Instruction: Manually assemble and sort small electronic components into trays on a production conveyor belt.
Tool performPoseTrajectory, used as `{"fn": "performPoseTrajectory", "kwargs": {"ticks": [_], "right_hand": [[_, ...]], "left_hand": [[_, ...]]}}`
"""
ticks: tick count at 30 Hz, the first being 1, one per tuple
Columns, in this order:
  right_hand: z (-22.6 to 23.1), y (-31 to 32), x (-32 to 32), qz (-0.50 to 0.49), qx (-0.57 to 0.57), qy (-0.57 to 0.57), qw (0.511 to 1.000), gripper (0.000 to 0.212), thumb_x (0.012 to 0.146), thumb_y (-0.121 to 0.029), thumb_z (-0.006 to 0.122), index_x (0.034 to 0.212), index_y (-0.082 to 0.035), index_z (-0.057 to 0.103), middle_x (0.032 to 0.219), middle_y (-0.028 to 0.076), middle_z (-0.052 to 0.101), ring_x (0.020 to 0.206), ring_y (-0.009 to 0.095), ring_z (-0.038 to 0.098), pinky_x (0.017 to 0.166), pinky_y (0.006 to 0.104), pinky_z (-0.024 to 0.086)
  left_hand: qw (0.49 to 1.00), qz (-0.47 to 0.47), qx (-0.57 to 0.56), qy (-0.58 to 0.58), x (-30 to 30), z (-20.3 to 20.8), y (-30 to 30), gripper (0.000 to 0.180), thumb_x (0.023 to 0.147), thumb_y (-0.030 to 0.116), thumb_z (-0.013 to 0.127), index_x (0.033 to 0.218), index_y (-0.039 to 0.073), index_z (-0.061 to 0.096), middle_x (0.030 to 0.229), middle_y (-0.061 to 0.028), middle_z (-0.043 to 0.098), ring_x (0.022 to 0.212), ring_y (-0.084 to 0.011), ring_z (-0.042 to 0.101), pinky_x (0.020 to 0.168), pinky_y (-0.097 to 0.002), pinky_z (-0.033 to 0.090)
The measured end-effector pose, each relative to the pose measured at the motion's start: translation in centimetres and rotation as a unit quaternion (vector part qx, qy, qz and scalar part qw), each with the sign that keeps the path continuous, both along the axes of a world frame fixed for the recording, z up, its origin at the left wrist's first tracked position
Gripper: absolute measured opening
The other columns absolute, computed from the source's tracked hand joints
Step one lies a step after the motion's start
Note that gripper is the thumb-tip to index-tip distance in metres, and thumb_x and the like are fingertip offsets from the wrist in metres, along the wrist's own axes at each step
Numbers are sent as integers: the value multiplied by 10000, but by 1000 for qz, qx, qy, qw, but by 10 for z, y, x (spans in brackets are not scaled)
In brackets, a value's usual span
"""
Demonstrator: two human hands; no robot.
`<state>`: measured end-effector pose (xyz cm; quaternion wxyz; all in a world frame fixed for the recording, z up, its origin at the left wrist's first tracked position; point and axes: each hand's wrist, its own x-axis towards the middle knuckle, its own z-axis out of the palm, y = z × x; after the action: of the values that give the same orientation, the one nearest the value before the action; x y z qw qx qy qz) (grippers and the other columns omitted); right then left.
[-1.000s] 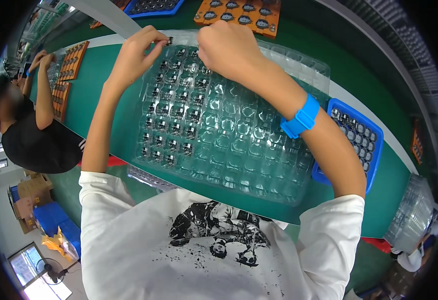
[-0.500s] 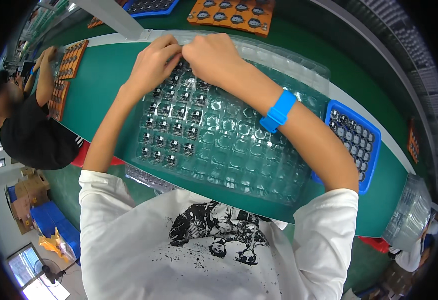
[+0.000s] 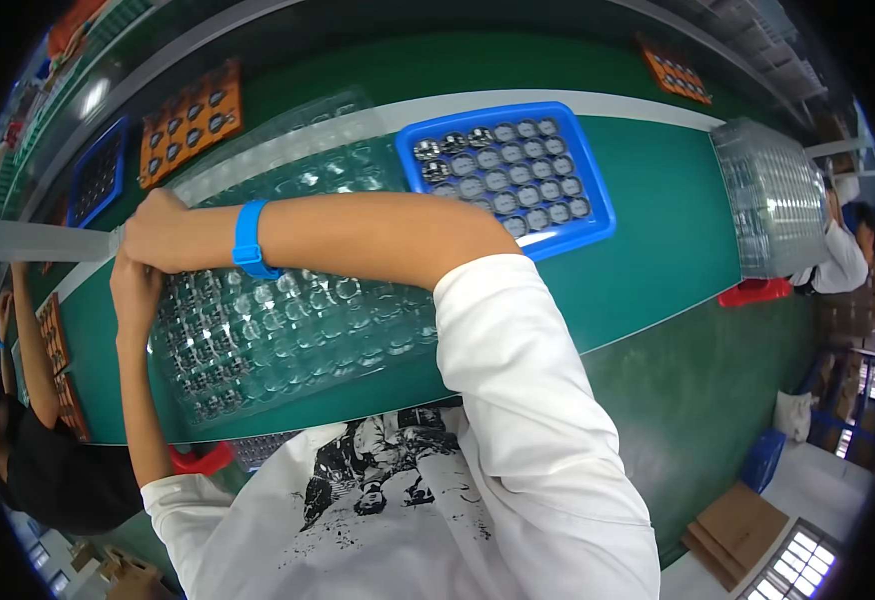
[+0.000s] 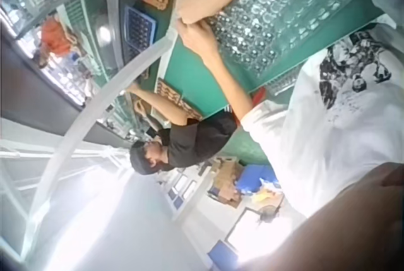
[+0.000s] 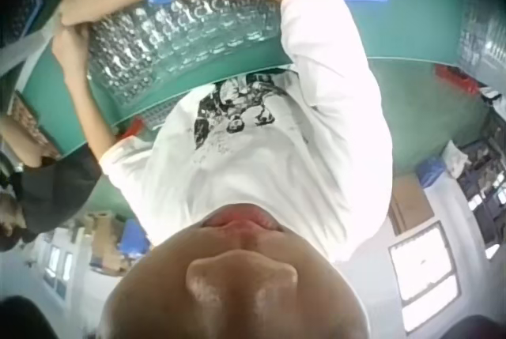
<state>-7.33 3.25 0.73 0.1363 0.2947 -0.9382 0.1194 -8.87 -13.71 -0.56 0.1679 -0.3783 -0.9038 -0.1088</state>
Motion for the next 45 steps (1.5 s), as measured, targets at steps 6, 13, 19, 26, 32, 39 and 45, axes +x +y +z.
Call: {"fn": "performPoseTrajectory", "kwargs": {"ticks": [6,13,19,26,32,39,45], "right_hand": [[82,98,72,7,40,52,998,96,728,-130,688,809,-86,715,814,130,693,789,305,701,643,453,552],[64,266,176,-144,44,69,986,69,845,-81,660,897,-38,647,832,106,630,726,312,627,638,397,503],[49,299,219,-212,102,27,972,65,847,-72,665,882,-26,635,800,105,602,693,321,611,612,410,490],[25,311,216,-200,135,25,970,68,810,-60,673,849,-21,633,791,105,597,694,313,619,600,401,502],[20,309,208,-183,128,36,974,79,757,-53,681,791,-20,617,772,105,587,690,314,616,594,407,498],[18,307,206,-177,126,44,975,81,743,-45,680,734,-22,603,761,106,581,684,310,614,601,407,498],[17,310,205,-182,146,34,972,97,751,-59,681,719,-18,600,758,111,591,686,308,620,607,410,503]], "left_hand": [[998,-50,26,41,-2,16,3,171,865,-6,636,1035,3,620,1049,-159,625,943,-370,626,796,-409,501],[973,-171,154,-13,29,45,76,135,838,-39,655,970,-19,638,1003,-134,648,927,-314,638,818,-365,504],[917,-355,183,-20,79,37,190,131,799,40,679,904,4,611,1018,-138,662,941,-319,632,810,-413,512],[902,-392,172,-55,97,16,247,86,807,74,655,858,38,596,847,-85,611,899,-263,575,785,-380,452],[912,-367,170,-68,101,12,254,82,790,79,667,828,42,604,854,-75,612,893,-267,566,796,-385,451],[912,-365,172,-75,104,3,259,89,779,72,678,844,39,626,888,-69,634,896,-269,568,786,-391,455],[914,-350,187,-89,105,-1,263,75,774,70,685,819,37,634,892,-67,649,912,-269,576,786,-394,457]]}}
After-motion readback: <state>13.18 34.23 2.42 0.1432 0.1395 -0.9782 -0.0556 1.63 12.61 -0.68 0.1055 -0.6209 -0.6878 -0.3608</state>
